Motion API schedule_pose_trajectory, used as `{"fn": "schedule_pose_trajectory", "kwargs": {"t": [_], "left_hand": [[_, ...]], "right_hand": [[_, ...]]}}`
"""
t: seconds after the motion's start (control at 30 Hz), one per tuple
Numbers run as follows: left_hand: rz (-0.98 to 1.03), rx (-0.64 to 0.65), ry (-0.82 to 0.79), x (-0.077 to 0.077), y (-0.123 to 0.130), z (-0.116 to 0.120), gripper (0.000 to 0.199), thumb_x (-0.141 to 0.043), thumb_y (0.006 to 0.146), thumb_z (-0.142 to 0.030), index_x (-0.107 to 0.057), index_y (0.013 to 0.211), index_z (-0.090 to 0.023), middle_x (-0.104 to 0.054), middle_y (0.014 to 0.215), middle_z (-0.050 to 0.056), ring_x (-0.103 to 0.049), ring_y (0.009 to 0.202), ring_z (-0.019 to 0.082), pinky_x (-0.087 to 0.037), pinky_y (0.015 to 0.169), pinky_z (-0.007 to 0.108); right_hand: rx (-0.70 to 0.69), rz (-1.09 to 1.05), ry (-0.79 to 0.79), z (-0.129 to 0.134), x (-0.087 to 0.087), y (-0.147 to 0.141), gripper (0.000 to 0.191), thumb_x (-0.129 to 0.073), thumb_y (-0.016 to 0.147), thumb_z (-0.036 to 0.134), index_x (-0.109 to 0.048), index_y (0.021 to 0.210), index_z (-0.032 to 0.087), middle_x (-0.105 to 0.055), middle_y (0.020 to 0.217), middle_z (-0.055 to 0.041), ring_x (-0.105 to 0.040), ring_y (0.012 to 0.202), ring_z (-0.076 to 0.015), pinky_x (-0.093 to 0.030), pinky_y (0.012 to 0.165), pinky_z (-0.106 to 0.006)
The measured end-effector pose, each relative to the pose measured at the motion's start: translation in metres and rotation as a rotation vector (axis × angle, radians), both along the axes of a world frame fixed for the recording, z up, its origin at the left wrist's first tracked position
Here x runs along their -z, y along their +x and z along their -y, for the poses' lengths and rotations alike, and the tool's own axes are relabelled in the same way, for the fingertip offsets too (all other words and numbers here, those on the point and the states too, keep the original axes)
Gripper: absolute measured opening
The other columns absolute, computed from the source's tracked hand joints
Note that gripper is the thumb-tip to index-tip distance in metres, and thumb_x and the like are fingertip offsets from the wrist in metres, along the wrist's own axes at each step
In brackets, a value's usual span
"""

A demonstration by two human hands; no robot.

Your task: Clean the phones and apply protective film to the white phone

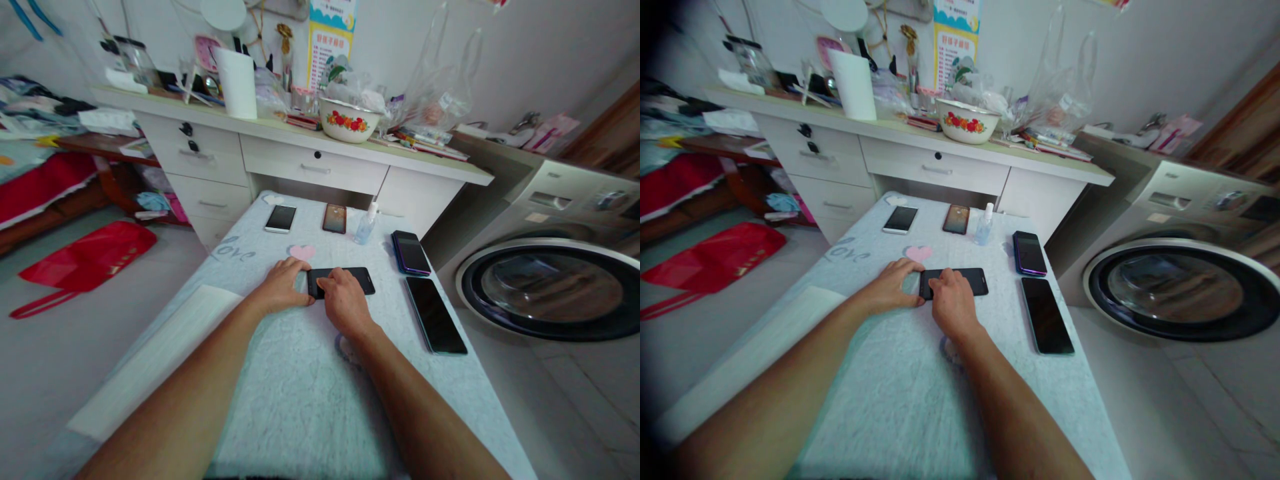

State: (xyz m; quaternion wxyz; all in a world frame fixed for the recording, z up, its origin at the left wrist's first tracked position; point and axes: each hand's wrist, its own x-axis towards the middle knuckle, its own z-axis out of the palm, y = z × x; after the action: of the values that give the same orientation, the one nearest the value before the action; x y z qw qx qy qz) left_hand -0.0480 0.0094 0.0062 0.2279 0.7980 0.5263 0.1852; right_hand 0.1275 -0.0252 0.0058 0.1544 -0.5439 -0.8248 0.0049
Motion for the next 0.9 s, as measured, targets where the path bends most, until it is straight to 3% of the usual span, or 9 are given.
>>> {"fn": "schedule_pose_trajectory", "kwargs": {"t": [0.47,0.9], "left_hand": [[0.008,0.004,0.008,0.0005,-0.0002,0.0,0.061,-0.072,0.058,-0.038,-0.055,0.113,-0.019,-0.053,0.119,0.009,-0.049,0.113,0.031,-0.04,0.098,0.041],[0.006,-0.007,0.032,0.0068,-0.0009,-0.0026,0.06,-0.072,0.058,-0.036,-0.055,0.113,-0.019,-0.053,0.121,0.01,-0.049,0.114,0.03,-0.041,0.097,0.042]], "right_hand": [[0.002,0.004,-0.014,0.0001,-0.003,-0.0008,0.029,-0.042,0.089,0.013,-0.069,0.096,0.02,-0.057,0.093,-0.0072,-0.047,0.084,-0.0195,-0.033,0.075,-0.029],[-0.101,-0.003,-0.016,0.0044,-0.004,-0.0095,0.024,-0.046,0.089,0.015,-0.069,0.091,0.02,-0.058,0.091,-0.006,-0.048,0.084,-0.019,-0.033,0.076,-0.029]]}}
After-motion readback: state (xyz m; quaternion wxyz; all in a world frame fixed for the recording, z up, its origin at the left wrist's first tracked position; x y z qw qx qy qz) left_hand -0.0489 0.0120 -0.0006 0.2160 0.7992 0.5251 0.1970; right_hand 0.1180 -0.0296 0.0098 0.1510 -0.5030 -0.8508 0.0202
